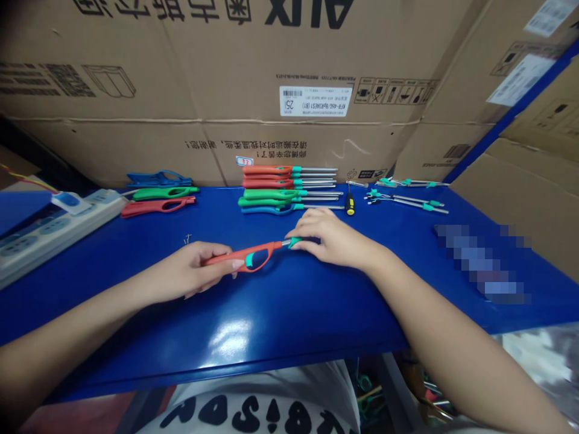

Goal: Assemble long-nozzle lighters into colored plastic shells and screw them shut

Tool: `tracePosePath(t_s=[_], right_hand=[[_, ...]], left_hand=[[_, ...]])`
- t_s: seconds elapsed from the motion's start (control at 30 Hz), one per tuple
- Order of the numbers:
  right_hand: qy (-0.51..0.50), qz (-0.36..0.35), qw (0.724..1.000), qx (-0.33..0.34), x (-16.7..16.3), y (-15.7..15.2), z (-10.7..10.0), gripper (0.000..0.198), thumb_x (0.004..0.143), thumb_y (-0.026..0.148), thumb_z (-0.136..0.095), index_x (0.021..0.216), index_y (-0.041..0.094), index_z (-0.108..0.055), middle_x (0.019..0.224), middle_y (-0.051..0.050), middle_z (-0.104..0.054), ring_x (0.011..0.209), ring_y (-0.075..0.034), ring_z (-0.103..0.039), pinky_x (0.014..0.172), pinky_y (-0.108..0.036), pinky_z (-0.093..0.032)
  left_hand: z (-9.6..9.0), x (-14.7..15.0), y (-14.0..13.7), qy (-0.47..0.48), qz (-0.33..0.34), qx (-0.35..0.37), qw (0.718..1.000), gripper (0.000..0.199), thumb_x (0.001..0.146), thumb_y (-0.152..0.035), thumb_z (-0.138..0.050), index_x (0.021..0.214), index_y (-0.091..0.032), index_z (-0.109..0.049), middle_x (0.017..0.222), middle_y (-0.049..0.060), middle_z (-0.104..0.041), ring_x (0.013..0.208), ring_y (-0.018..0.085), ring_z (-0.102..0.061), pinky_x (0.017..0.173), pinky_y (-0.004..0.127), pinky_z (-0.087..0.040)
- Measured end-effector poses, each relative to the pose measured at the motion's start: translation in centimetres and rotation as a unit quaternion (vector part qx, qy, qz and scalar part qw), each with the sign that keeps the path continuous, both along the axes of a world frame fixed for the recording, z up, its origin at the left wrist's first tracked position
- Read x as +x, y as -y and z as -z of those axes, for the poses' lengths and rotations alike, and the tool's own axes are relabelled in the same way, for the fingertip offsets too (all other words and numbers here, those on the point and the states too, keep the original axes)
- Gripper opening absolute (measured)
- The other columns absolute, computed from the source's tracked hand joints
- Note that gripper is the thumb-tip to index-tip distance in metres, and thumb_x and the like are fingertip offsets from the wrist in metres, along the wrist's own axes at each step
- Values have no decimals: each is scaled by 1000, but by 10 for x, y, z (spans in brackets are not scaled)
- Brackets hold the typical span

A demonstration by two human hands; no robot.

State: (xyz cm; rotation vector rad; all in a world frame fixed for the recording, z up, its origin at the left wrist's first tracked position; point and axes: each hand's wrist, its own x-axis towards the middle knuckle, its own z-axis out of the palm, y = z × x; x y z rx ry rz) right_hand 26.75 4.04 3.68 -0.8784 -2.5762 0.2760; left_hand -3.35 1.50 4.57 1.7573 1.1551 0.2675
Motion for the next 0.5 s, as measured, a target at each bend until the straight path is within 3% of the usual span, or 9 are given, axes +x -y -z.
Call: tracePosePath(t_s=[0.1,0.17,0.5], right_hand=[[-35,-36,998,-37,-11,6,5,21,95,29,-64,111,20,-75,98,-7,-76,95,-20,-62,94,-40,-45],[-46,-39,997,-38,-15,7,8,21,95,28,-66,111,19,-75,97,-7,-76,95,-20,-61,93,-40,-46],[-29,-32,999,10,-12,7,9,21,97,31,-61,106,17,-74,93,-7,-75,93,-21,-61,92,-40,-45]], left_hand=[[1,-1,4,-69,51,192,978,38,93,-52,-57,80,-17,-66,54,-5,-46,46,9,-40,46,22,-25],[2,-2,5,-99,77,252,960,35,94,-48,-56,79,-17,-66,53,-5,-46,47,10,-40,48,23,-25],[5,-3,5,-74,64,295,950,32,94,-42,-57,80,-17,-70,54,-5,-49,46,9,-40,49,23,-26]])
